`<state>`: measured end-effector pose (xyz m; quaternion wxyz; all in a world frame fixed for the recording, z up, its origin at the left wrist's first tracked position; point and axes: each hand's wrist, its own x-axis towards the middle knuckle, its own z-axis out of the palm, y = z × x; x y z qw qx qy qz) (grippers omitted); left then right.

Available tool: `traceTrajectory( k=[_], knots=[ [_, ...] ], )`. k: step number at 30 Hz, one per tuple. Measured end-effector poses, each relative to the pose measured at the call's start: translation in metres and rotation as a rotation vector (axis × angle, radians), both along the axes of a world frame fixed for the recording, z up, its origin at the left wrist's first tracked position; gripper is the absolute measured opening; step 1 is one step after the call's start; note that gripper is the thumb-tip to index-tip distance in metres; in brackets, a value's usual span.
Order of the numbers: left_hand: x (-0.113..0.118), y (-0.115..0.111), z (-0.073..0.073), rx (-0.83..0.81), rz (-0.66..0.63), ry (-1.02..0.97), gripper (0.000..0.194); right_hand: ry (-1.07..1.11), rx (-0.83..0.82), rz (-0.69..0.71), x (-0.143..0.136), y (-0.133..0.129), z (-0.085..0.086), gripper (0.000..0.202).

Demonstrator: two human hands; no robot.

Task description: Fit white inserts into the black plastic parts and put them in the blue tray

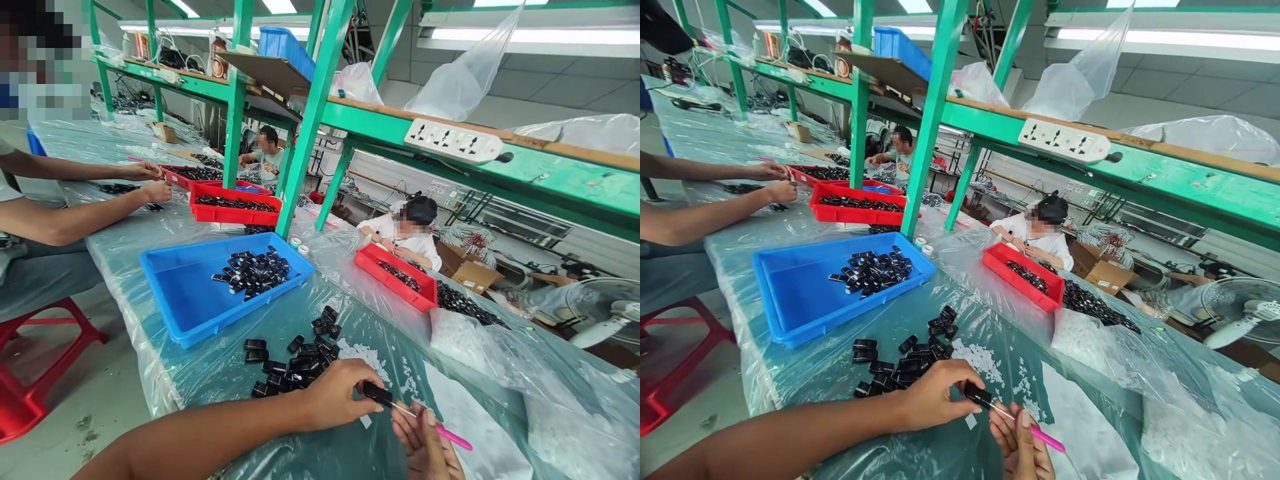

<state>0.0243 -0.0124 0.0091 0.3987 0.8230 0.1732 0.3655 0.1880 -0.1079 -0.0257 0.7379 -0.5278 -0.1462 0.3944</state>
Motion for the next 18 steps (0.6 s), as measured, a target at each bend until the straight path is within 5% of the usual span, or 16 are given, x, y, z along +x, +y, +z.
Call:
traceTrajectory(
  k=[6, 18],
  knots=[
    [0.001, 0.0, -0.001, 0.02, -0.01, -0.021, 0.021, 0.112, 0.005, 0.008, -0.002, 0.001, 0.002, 0.048],
    [0.0, 0.001, 0.002, 0.041, -0.008, 0.005, 0.023, -0.076, 0.044, -0.103, -0.028, -0.002, 0.017, 0.039]
  ],
)
